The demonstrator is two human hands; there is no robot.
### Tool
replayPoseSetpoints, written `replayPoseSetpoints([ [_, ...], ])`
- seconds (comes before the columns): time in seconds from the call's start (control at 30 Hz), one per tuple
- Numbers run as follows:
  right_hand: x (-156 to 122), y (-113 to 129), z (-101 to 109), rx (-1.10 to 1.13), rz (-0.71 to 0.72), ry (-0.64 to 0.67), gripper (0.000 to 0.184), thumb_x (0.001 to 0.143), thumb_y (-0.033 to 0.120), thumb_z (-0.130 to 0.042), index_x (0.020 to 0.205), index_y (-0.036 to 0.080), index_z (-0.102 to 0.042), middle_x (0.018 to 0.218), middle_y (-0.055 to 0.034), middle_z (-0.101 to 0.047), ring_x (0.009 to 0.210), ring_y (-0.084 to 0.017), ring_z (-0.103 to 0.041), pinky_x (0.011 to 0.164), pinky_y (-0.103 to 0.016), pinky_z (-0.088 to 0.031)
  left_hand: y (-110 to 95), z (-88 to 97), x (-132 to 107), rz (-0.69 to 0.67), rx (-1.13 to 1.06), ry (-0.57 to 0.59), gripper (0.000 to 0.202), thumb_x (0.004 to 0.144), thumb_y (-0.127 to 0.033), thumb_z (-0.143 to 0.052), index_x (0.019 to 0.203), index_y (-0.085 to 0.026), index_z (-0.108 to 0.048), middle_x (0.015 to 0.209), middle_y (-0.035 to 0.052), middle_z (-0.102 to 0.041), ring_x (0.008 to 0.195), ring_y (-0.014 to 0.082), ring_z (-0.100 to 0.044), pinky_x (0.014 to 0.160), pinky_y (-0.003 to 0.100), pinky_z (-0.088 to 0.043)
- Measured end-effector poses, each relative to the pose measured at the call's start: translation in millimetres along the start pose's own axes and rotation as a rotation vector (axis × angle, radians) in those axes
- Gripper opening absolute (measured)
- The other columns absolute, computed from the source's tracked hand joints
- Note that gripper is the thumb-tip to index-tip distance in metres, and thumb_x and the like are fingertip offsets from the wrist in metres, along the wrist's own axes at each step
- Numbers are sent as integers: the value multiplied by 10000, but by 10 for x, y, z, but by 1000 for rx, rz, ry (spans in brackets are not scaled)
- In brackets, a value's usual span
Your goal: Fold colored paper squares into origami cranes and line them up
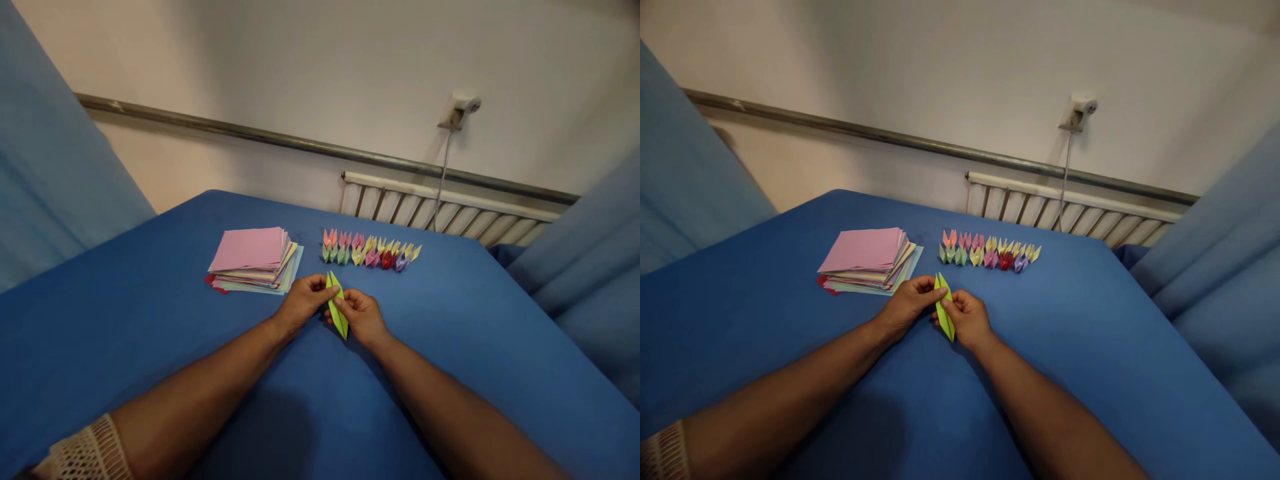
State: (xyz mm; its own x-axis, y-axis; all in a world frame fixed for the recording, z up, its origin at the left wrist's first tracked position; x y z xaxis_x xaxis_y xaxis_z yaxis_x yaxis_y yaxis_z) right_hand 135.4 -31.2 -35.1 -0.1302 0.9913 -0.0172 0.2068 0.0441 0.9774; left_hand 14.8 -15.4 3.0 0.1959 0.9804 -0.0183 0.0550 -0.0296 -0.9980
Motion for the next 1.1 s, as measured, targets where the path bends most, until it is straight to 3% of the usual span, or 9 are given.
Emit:
replayPoseSetpoints([
  [0.1, -21, -21, -25, 65, -49, 62, 428, 632, 551, -749, 745, 177, -576, 582, -10, -679, 518, -173, -663, 515, -285, -548, -11, 33, 16, 8, -29, -15, 335, 653, -440, -751, 692, -137, -614, 634, -1, -590, 567, 107, -519, 547, 230, -412],
  [0.27, -37, -44, -53, 71, -88, 107, 425, 621, 539, -760, 752, 182, -571, 562, 3, -671, 475, -152, -641, 493, -266, -535, -52, 185, 94, 5, -170, -146, 339, 642, -442, -773, 718, -142, -634, 631, -18, -584, 568, 90, -513, 584, 229, -423],
  [0.4, 18, -23, -9, 102, -39, 29, 426, 635, 545, -752, 748, 184, -556, 577, -3, -674, 492, -157, -646, 506, -275, -540, -24, 104, 65, 61, -241, -39, 411, 693, -498, -725, 879, -140, -647, 796, 28, -644, 678, 116, -584, 635, 248, -454],
  [0.5, 54, -3, 19, 78, 1, -8, 430, 639, 563, -739, 757, 189, -562, 590, 3, -667, 494, -151, -630, 514, -276, -529, 33, -7, 6, 90, -139, 40, 376, 619, -421, -793, 793, -136, -619, 662, -13, -599, 557, 96, -528, 558, 235, -431],
  [0.7, 55, 22, 53, -5, 78, -48, 400, 640, 544, -735, 676, 173, -588, 555, 32, -591, 482, -100, -513, 498, -232, -427, 81, 28, 18, 53, -29, -4, 369, 664, -489, -726, 650, -142, -603, 583, -17, -573, 543, 102, -494, 545, 233, -400],
  [0.87, 58, 65, 89, -15, 59, -93, 385, 611, 508, -759, 619, 154, -607, 541, 36, -551, 494, -84, -439, 503, -229, -352, 64, 37, 29, 52, -52, 16, 362, 683, -492, -710, 718, -141, -628, 634, -14, -586, 595, 111, -511, 591, 237, -405],
  [1.0, 67, 76, 134, 72, 39, -166, 381, 595, 493, -772, 609, 154, -599, 540, 42, -536, 500, -81, -418, 514, -233, -332, 40, 7, 0, 79, -12, 1, 331, 623, -422, -765, 741, -144, -630, 659, -22, -598, 604, 103, -513, 615, 234, -407],
  [1.1, 77, 61, 147, 77, 39, -153, 371, 634, 497, -746, 619, 153, -606, 545, 39, -530, 508, -83, -412, 518, -237, -318, 35, 2, -6, 89, 1, -3, 308, 621, -404, -753, 728, -140, -637, 664, -10, -612, 616, 111, -524, 642, 248, -418],
])
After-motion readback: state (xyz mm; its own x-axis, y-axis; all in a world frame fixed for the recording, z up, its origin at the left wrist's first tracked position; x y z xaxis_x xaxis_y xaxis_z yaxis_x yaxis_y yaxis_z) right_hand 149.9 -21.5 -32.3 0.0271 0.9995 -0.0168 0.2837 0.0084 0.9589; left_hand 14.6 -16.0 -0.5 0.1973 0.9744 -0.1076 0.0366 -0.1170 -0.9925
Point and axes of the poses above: each hand's wrist, its own x-axis towards the middle knuckle, its own z-axis out of the back of the hand, y = z × x, the point moved 4 cm from there along x, towards the middle knuckle
